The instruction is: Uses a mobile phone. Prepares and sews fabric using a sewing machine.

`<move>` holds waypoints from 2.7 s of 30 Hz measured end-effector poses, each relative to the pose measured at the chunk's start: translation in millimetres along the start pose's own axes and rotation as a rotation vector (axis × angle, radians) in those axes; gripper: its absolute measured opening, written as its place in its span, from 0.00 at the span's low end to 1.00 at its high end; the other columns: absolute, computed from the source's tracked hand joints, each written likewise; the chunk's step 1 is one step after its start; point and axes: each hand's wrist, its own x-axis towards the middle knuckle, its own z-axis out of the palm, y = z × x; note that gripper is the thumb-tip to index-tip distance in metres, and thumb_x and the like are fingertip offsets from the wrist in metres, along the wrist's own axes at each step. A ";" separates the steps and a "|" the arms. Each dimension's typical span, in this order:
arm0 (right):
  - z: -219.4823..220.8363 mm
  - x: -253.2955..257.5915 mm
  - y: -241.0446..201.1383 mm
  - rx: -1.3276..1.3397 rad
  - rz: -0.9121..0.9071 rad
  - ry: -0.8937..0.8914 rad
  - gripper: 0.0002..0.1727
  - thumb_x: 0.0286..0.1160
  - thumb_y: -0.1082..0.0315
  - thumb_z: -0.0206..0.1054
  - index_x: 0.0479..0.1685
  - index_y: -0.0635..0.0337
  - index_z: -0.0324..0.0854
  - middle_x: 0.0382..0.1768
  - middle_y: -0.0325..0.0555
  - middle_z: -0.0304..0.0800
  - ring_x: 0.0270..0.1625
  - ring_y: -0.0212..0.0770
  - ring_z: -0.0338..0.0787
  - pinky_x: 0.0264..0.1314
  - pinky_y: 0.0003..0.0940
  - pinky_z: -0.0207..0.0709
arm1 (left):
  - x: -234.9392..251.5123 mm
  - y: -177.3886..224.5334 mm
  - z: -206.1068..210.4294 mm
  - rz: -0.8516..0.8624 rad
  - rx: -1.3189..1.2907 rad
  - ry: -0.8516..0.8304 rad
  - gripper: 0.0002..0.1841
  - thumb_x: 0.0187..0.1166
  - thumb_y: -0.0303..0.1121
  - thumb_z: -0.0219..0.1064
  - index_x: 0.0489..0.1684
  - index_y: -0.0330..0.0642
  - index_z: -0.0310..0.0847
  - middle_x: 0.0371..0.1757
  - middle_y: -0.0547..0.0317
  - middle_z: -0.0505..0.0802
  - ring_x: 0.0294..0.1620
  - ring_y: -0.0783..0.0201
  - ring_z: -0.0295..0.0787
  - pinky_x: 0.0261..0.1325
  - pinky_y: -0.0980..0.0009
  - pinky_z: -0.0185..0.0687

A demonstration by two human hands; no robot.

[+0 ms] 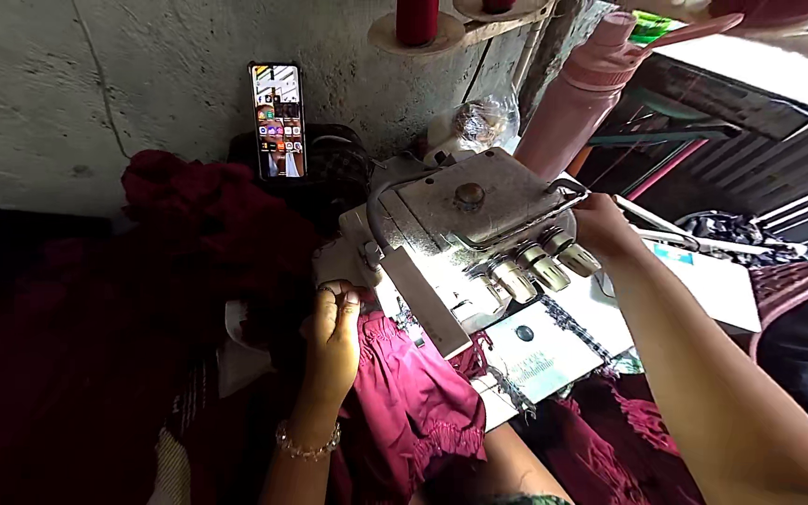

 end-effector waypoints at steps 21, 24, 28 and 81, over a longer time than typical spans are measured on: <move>14.5 -10.6 45.4 0.445 0.057 -0.071 0.11 0.90 0.61 0.57 0.37 0.52 0.77 0.16 0.21 0.72 0.14 0.15 0.64 0.19 0.14 0.61 | 40.8 26.6 -20.0 0.018 0.632 -0.585 0.14 0.74 0.38 0.72 0.42 0.34 0.90 0.46 0.45 0.94 0.58 0.48 0.88 0.65 0.36 0.68; 17.9 -15.8 26.7 0.440 0.058 -0.019 0.08 0.89 0.67 0.58 0.43 0.58 0.80 0.20 0.24 0.75 0.17 0.15 0.67 0.21 0.13 0.64 | 34.7 28.7 -16.2 0.061 0.724 -0.547 0.15 0.78 0.37 0.68 0.44 0.31 0.89 0.48 0.39 0.93 0.60 0.42 0.87 0.64 0.34 0.68; 41.8 -31.3 60.0 0.634 -0.009 0.094 0.09 0.83 0.77 0.53 0.49 0.58 0.78 0.23 0.22 0.81 0.19 0.16 0.74 0.24 0.13 0.71 | 22.4 23.0 -5.5 0.136 0.805 -0.362 0.15 0.77 0.36 0.65 0.44 0.30 0.89 0.48 0.36 0.91 0.59 0.35 0.86 0.58 0.35 0.73; 114.7 -160.2 -47.3 -0.160 -1.057 0.037 0.11 0.73 0.58 0.65 0.32 0.49 0.93 0.29 0.44 0.95 0.30 0.39 0.91 0.29 0.33 0.80 | -41.1 10.6 -20.7 0.459 0.724 -0.118 0.14 0.73 0.47 0.63 0.31 0.49 0.90 0.46 0.63 0.94 0.51 0.60 0.87 0.53 0.63 0.78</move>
